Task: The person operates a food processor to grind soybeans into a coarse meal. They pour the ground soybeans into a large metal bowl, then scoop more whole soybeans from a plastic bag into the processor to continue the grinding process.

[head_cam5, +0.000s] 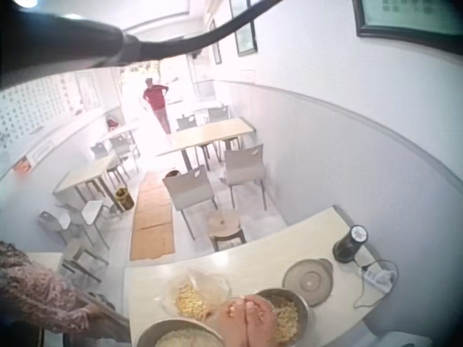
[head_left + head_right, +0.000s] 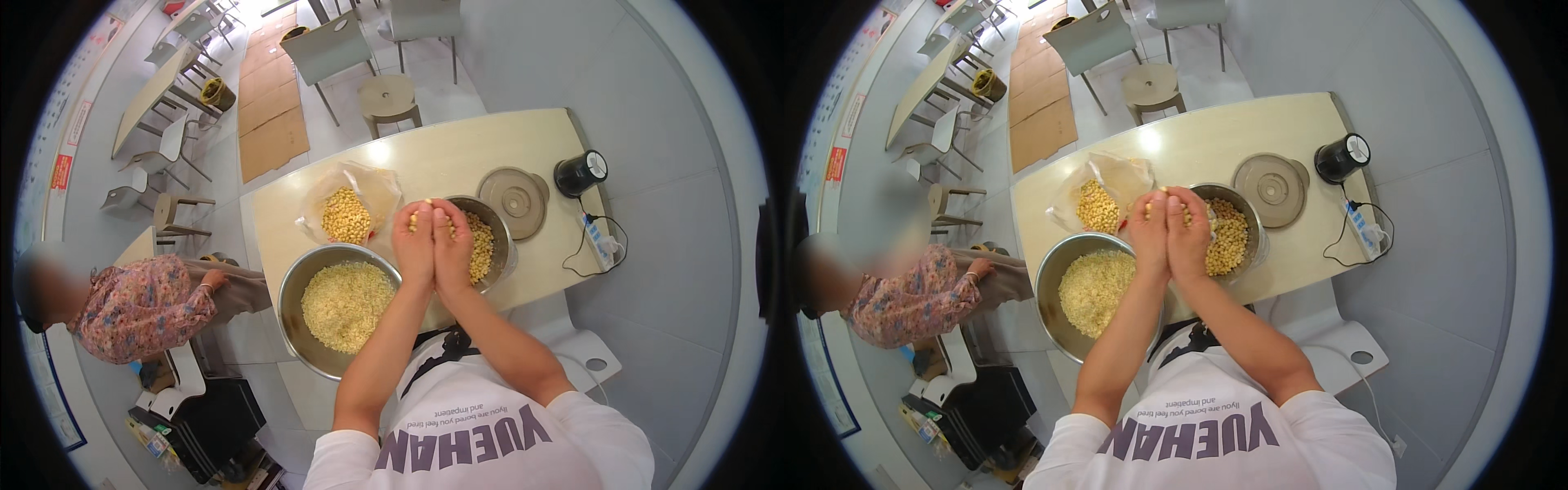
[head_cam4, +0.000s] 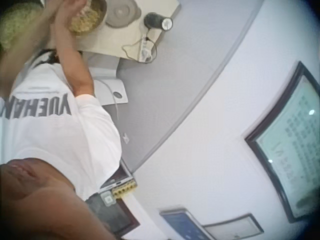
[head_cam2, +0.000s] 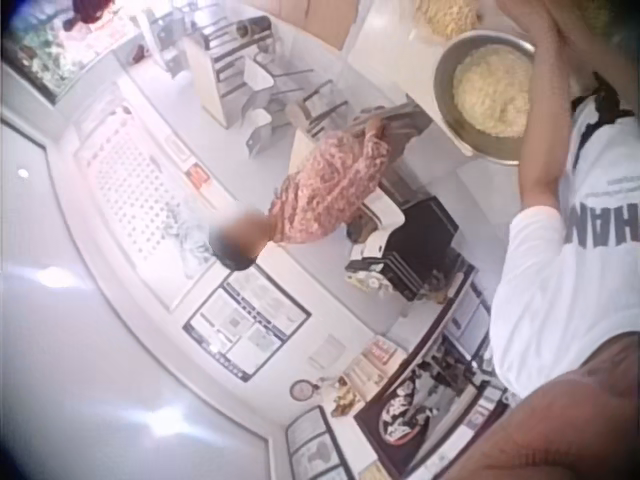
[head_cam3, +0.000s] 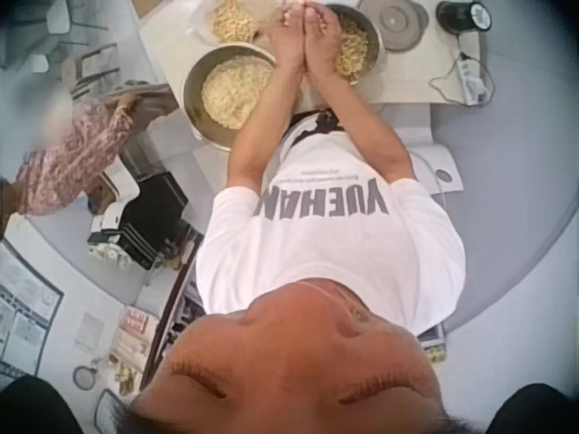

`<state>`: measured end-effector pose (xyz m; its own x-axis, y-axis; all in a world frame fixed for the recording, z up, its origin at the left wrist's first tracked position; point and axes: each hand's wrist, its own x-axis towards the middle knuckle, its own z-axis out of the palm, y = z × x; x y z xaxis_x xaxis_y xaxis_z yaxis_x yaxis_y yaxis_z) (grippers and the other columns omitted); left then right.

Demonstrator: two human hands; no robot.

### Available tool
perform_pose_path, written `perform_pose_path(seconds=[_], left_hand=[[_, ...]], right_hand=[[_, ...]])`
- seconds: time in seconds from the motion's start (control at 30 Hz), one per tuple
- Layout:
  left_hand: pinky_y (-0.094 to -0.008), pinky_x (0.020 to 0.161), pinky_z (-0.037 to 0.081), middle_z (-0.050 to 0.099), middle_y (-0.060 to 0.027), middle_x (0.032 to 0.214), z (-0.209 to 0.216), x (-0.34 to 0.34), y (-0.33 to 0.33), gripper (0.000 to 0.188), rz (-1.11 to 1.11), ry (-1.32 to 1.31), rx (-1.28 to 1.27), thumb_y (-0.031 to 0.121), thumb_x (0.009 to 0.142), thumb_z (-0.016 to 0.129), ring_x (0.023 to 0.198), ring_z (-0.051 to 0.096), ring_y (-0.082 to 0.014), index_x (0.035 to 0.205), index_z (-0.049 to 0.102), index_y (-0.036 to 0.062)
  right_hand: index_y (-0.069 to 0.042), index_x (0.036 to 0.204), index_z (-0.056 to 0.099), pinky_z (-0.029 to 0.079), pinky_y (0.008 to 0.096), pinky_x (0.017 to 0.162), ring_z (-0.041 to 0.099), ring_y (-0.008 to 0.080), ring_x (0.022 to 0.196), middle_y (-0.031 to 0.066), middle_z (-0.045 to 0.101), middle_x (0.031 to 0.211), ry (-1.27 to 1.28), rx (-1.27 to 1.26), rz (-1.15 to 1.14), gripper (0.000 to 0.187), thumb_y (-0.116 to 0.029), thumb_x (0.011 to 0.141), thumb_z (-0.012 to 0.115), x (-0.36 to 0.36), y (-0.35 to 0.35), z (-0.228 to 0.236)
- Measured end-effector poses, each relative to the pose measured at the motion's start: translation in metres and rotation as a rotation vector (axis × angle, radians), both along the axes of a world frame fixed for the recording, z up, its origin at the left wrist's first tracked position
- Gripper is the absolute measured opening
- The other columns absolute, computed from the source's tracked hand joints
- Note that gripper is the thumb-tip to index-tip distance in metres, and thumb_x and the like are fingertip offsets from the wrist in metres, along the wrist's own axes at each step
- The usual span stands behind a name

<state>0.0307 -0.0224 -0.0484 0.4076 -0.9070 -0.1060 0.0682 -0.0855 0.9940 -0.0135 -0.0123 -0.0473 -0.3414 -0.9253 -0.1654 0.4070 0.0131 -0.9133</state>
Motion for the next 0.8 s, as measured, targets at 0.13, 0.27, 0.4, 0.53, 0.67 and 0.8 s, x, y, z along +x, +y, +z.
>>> perform_pose_path(seconds=[0.13, 0.27, 0.4, 0.53, 0.67, 0.8], left_hand=[[-0.024, 0.069, 0.049, 0.064, -0.0027, 0.09, -0.06, -0.022, -0.01, 0.02, -0.119, -0.055, 0.088, 0.02, 0.098, 0.063, 0.078, 0.057, -0.0092, 0.104, 0.066, 0.0024], [-0.0254, 0.076, 0.048, 0.066, -0.003, 0.094, -0.085, -0.012, -0.016, 0.016, -0.233, 0.035, 0.265, 0.016, 0.096, 0.062, 0.084, 0.058, -0.0107, 0.103, 0.068, 0.0021], [-0.0269, 0.076, 0.048, 0.069, -0.0043, 0.099, -0.08, 0.001, -0.014, 0.018, -0.338, 0.008, 0.317, 0.013, 0.095, 0.058, 0.083, 0.059, -0.0118, 0.104, 0.071, 0.0032], [-0.0275, 0.074, 0.05, 0.072, -0.0057, 0.096, -0.083, 0.004, -0.009, 0.019, -0.376, -0.295, 0.315, 0.004, 0.093, 0.056, 0.079, 0.062, -0.0121, 0.104, 0.071, 0.0034], [-0.0305, 0.076, 0.053, 0.072, -0.0104, 0.091, -0.082, 0.001, 0.008, 0.02, -0.313, -0.536, 0.265, -0.001, 0.09, 0.056, 0.082, 0.067, -0.0168, 0.104, 0.07, 0.0022], [-0.0326, 0.082, 0.054, 0.073, -0.0126, 0.096, -0.07, -0.007, 0.021, 0.023, -0.278, -0.628, 0.277, -0.005, 0.089, 0.055, 0.092, 0.07, -0.0206, 0.106, 0.068, 0.0015]], right_hand=[[-0.002, 0.117, 0.064, 0.049, 0.0257, 0.087, 0.06, 0.0114, 0.099, 0.0046, 0.066, 0.11, 0.145, 0.071, 0.059, 0.022, -0.014, 0.101, 0.055, -0.047, -0.008, -0.056], [0.0, 0.119, 0.065, 0.048, 0.0269, 0.091, 0.061, 0.0118, 0.101, 0.0056, 0.066, 0.114, -0.04, 0.279, 0.272, 0.025, -0.011, 0.1, 0.052, -0.089, -0.017, -0.087], [0.001, 0.12, 0.064, 0.047, 0.0262, 0.093, 0.06, 0.0122, 0.104, 0.0057, 0.066, 0.117, 0.003, 0.276, 0.405, 0.029, -0.009, 0.098, 0.049, -0.116, -0.018, -0.097], [-0.002, 0.115, 0.068, 0.049, 0.0298, 0.091, 0.063, 0.0165, 0.103, 0.0092, 0.066, 0.116, 0.371, 0.169, 0.493, 0.031, 0.002, 0.088, 0.053, -0.13, -0.02, -0.119], [-0.004, 0.112, 0.069, 0.051, 0.0341, 0.089, 0.065, 0.0277, 0.102, 0.0157, 0.065, 0.116, 0.828, -0.137, 0.521, 0.034, 0.004, 0.081, 0.056, -0.135, -0.011, -0.099], [-0.005, 0.106, 0.071, 0.053, 0.0384, 0.086, 0.067, 0.0342, 0.095, 0.016, 0.066, 0.111, 0.84, -0.05, 0.658, 0.03, 0.001, 0.08, 0.058, -0.134, -0.009, -0.091]])
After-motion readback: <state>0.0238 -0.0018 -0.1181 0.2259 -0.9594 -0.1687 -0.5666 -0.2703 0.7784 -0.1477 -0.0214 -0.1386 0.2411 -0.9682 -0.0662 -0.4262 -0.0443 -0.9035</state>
